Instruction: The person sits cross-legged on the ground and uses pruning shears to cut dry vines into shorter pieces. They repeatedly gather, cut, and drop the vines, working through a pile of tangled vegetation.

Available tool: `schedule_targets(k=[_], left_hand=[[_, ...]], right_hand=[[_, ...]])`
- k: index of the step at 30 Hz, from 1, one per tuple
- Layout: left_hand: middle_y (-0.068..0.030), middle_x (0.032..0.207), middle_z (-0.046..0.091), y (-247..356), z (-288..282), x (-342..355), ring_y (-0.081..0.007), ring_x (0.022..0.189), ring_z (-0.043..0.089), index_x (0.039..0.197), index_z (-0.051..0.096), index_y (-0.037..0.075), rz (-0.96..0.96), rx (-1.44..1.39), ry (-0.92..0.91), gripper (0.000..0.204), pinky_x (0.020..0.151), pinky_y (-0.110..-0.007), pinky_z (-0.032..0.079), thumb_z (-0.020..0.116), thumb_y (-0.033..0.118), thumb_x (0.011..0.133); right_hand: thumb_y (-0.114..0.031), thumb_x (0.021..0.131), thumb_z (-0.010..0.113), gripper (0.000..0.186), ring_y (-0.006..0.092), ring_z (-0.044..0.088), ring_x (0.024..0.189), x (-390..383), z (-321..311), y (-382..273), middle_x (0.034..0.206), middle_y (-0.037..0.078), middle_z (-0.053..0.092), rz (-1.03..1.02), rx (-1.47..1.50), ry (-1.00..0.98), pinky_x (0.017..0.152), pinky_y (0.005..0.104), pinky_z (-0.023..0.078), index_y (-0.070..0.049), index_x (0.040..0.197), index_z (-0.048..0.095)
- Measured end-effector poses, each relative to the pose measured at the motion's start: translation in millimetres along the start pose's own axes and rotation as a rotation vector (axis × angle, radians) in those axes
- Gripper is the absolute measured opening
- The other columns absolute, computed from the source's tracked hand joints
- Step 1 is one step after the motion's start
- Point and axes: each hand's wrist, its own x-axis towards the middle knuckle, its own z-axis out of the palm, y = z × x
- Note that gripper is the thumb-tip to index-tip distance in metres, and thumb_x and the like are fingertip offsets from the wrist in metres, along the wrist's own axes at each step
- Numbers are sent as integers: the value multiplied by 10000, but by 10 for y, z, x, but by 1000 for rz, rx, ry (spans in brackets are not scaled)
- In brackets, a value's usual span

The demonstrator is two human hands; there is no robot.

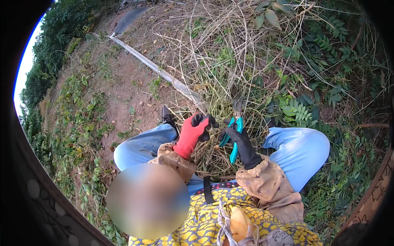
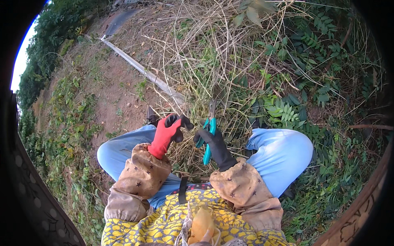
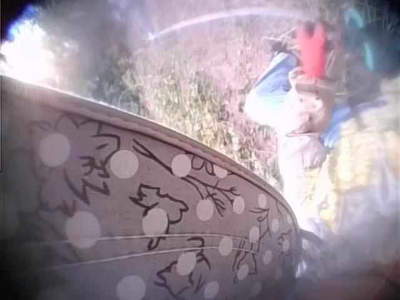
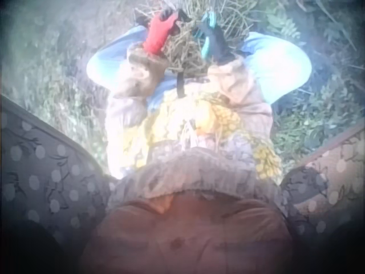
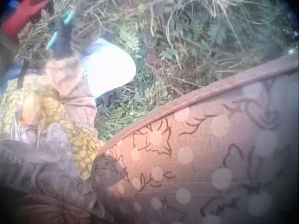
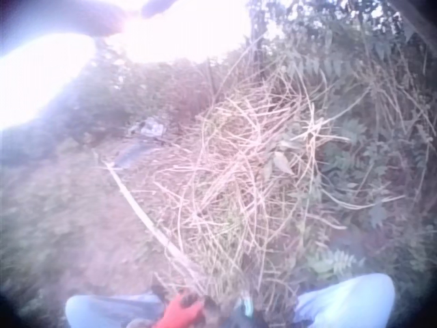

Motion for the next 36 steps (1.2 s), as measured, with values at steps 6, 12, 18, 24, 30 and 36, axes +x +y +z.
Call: schedule_targets(k=[6, 12, 18, 24, 30, 36], left_hand=[[-84, 818, 699, 44, -165, -610, -79, 441, 499, 992, 635, 2, -127, -107, 9, 279, 407, -208, 367, 593, 276, 964], [-47, 760, 683, -191, -246, -824, -68, 493, 534, 987, 625, 9, -92, -61, 103, 188, 462, -211, 409, 634, 191, 941], [-1, 758, 648, -329, -248, -951, -46, 548, 528, 1003, 635, 27, -89, -14, 90, 163, 474, -210, 406, 647, 177, 938], [32, 750, 635, -190, -82, -1284, -31, 610, 544, 996, 621, 37, -155, 91, 53, 175, 524, -226, 437, 687, 171, 904], [-109, 784, 638, -186, -138, -1440, -244, 666, 617, 1029, 610, 92, 98, 844, -77, 313, 613, -352, 489, 762, 226, 790], [-106, 796, 632, -266, -325, -1439, -329, 745, 635, 948, 584, 108, 216, 1103, -147, 261, 621, -405, 493, 731, 256, 791]], right_hand=[[-258, 930, 639, 533, 111, 607, 853, -168, 241, -66, 890, 39, 584, 9, -458, -264, 737, 286, 490, -19, 1349, 413], [-426, 850, 679, 608, 272, 634, 858, -370, 495, -225, 972, 154, 634, 276, -848, -351, 791, 411, 484, -71, 1275, 429], [-369, 873, 668, 457, 262, 619, 805, -417, 539, -165, 902, 131, 634, 190, -830, -272, 763, 393, 486, -77, 1180, 496], [-339, 892, 673, 429, 207, 569, 790, -319, 379, 92, 901, 93, 594, 14, -665, -141, 750, 381, 475, -65, 1173, 501], [-342, 889, 684, 517, 190, 561, 811, -280, 339, -53, 921, 96, 585, 56, -642, -172, 761, 366, 481, -40, 1250, 470], [-419, 887, 669, 595, 220, 601, 887, -264, 301, -229, 1002, 131, 612, 54, -719, -245, 810, 378, 488, -41, 1290, 447]])
